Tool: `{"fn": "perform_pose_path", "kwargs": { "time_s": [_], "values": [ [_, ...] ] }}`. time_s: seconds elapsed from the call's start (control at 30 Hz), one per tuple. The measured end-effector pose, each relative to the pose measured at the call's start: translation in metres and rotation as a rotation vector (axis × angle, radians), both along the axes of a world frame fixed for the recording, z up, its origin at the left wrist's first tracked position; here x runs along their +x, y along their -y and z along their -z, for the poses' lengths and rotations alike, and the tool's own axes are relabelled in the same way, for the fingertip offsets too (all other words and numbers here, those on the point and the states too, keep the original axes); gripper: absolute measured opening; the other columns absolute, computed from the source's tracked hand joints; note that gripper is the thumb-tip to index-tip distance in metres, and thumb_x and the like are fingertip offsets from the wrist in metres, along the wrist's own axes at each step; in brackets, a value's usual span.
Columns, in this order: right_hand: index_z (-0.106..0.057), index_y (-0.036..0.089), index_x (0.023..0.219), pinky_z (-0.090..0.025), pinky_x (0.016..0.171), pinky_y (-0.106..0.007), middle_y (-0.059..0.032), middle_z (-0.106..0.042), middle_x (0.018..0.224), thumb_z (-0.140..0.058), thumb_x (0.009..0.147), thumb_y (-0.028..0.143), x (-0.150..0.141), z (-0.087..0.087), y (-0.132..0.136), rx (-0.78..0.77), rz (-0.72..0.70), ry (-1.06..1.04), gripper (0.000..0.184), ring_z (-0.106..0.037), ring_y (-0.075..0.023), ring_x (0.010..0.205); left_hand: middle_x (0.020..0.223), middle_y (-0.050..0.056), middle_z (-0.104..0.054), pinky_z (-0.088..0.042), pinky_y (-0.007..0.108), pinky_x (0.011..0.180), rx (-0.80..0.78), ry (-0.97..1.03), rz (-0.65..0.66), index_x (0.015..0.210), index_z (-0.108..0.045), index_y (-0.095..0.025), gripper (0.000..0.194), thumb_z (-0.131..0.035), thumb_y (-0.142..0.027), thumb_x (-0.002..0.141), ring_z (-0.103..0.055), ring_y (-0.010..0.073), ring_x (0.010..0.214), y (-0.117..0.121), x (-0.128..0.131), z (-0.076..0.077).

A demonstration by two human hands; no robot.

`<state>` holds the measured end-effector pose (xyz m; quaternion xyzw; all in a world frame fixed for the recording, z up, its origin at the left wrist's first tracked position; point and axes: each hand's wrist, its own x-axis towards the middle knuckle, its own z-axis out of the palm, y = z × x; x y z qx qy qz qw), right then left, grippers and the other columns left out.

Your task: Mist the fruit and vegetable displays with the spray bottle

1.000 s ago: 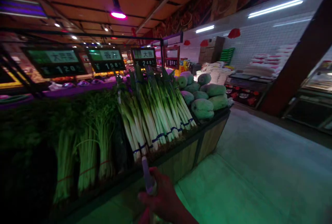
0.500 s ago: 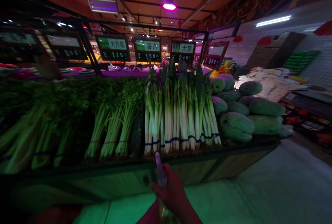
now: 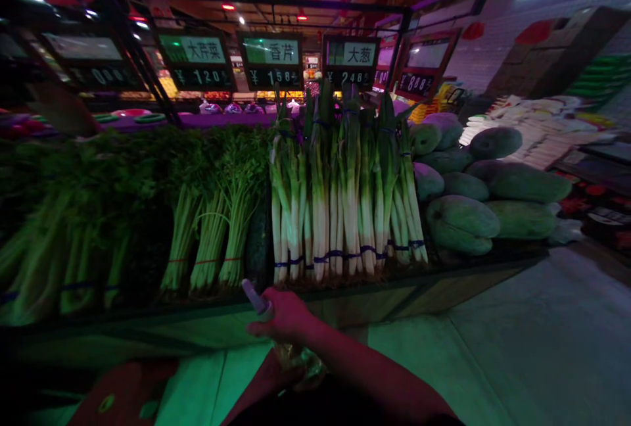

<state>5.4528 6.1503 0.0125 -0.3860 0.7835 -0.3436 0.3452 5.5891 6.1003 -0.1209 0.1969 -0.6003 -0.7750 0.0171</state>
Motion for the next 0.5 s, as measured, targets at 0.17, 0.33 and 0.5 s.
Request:
{"fn": "perform_pose_path", "kwargs": {
  "time_s": [0.17, 0.33, 0.5],
  "values": [
    [-0.073, 0.026, 0.106, -0.036, 0.070, -0.028, 0.0014, -0.069, 0.095, -0.093, 0.072, 0.046, -0.010, 0.010, 0.002, 0.031, -0.019, -0.027, 0.045, -0.063, -0.0211, 0.090, 0.143, 0.023, -0.071, -0.044, 0.058, 0.125, 0.006, 0.038, -0.040, 0.131, -0.070, -0.019, 0.102, -0.095, -0.079, 0.052, -0.059, 0.0500, 0.143, -0.013, -0.002, 0.004],
    [-0.069, 0.024, 0.095, -0.040, 0.072, -0.027, 0.0034, -0.067, 0.088, -0.088, 0.073, 0.040, -0.036, 0.023, -0.042, -0.119, 0.165, 0.061, 0.033, -0.063, -0.0181, 0.084, 0.154, 0.022, -0.064, -0.036, 0.059, 0.130, -0.051, 0.038, 0.082, 0.140, -0.067, -0.020, 0.106, -0.095, -0.078, 0.055, -0.048, 0.0503, 0.153, -0.034, -0.031, -0.009],
    [-0.067, 0.022, 0.086, -0.044, 0.073, -0.028, 0.0036, -0.067, 0.080, -0.080, 0.074, 0.041, -0.071, 0.033, -0.114, -0.307, 0.485, 0.145, 0.026, -0.061, -0.0169, 0.078, 0.150, 0.019, -0.066, -0.036, 0.055, 0.129, 0.014, -0.041, 0.251, 0.146, -0.061, -0.019, 0.109, -0.095, -0.075, 0.059, -0.050, 0.0470, 0.151, -0.074, -0.077, -0.017]
  ]
}}
